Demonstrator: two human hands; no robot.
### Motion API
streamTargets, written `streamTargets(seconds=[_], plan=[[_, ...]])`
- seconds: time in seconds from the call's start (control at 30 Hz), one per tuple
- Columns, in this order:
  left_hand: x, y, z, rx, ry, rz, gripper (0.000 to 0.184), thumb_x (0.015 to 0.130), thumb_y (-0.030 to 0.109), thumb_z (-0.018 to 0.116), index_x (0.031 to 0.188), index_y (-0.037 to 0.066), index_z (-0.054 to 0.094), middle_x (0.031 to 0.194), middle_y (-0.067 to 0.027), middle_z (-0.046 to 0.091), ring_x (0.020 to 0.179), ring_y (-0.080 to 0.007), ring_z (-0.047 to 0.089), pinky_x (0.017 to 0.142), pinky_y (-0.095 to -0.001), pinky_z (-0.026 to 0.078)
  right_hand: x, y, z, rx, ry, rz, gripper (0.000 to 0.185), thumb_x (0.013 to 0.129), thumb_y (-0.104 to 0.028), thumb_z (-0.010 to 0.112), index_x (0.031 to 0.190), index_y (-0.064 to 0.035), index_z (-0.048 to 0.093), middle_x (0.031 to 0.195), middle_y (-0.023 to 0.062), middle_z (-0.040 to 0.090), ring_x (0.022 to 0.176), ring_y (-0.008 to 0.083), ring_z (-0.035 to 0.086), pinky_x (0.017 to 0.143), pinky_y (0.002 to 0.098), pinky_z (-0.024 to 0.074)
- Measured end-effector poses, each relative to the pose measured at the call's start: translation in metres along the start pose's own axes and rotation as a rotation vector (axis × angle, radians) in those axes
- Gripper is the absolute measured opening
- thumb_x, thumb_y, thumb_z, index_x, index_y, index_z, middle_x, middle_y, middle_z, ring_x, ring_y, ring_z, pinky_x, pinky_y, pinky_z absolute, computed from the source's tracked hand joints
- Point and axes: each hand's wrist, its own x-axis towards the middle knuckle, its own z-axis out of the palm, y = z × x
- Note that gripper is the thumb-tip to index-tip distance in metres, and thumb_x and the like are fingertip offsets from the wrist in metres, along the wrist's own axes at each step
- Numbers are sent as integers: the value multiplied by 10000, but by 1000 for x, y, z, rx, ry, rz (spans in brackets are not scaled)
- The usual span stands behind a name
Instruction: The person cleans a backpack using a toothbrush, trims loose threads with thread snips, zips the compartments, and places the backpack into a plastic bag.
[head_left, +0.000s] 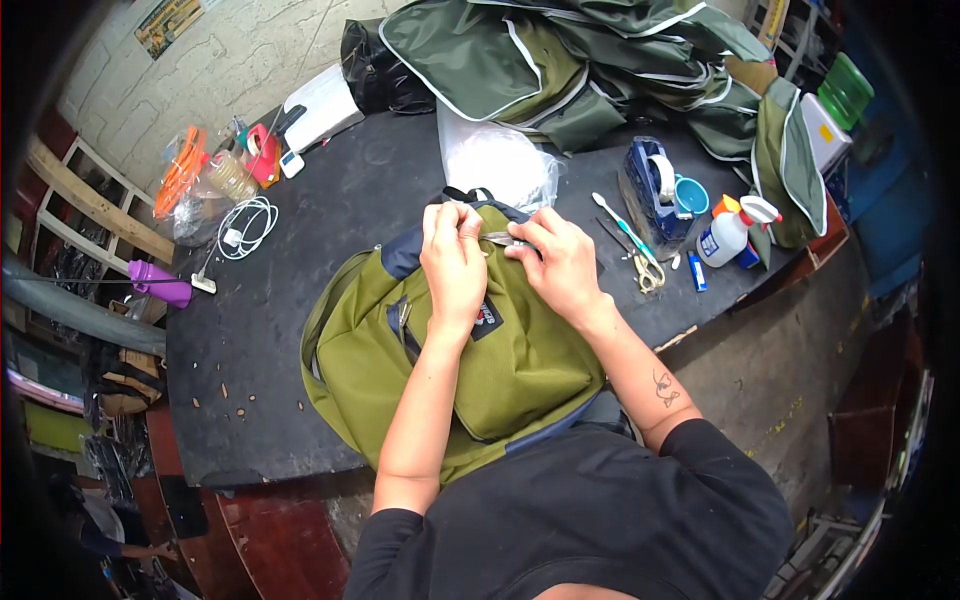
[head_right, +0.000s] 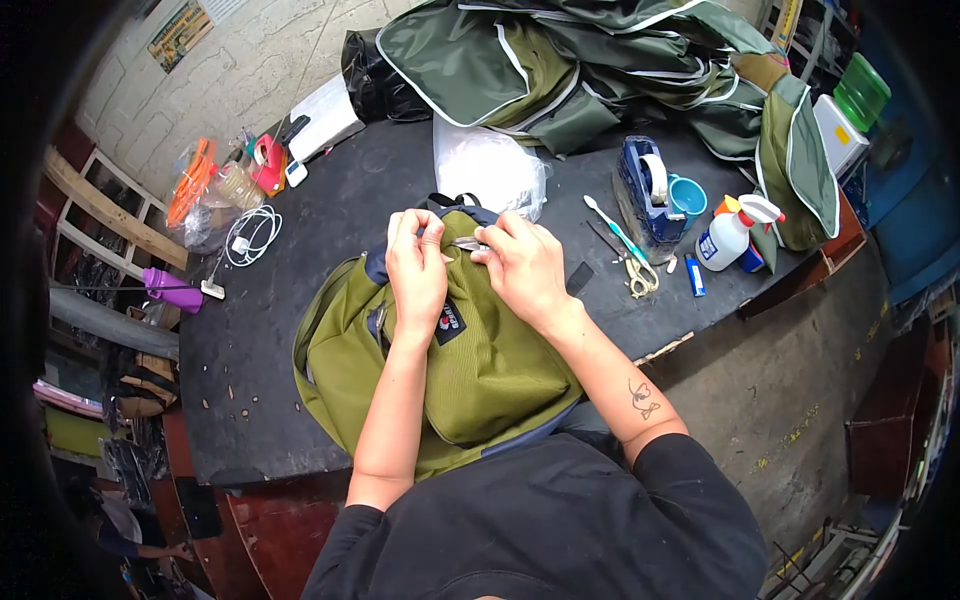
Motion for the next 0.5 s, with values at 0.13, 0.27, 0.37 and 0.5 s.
streamTargets(seconds=[0.13, 0.27, 0.37, 0.5], plan=[[-1, -6, 2, 33, 26, 33, 133, 941, 66, 500, 849, -28, 520, 868, -64, 485, 607, -107, 517, 508, -237, 461, 1, 5, 2, -69, -36, -8, 203, 730, -124, 723, 896, -41, 639, 796, 70, 566, 690, 243, 586, 633, 345, 464], [2, 2, -3, -63, 4, -96, 121, 932, 74, 507, 853, -18, 516, 843, -71, 500, 577, -132, 521, 511, -259, 453, 4, 13, 8, 367, 135, 274, 197, 749, -80, 718, 930, -39, 653, 832, 64, 596, 718, 199, 602, 661, 297, 470], [5, 12, -9, -95, -39, -176, 123, 932, 88, 513, 858, -10, 519, 815, -57, 521, 554, -118, 520, 502, -254, 452, 6, 13, 10, 609, 108, 453, 195, 759, -56, 711, 947, -37, 660, 836, 45, 604, 740, 160, 594, 677, 267, 467], [9, 17, -10, -97, -85, -222, 142, 942, 115, 524, 865, -4, 530, 772, -20, 557, 527, -57, 515, 474, -217, 458, 16, 10, 0, 654, -68, 440, 182, 761, -48, 710, 938, -30, 670, 814, 21, 593, 760, 122, 573, 701, 244, 456]])
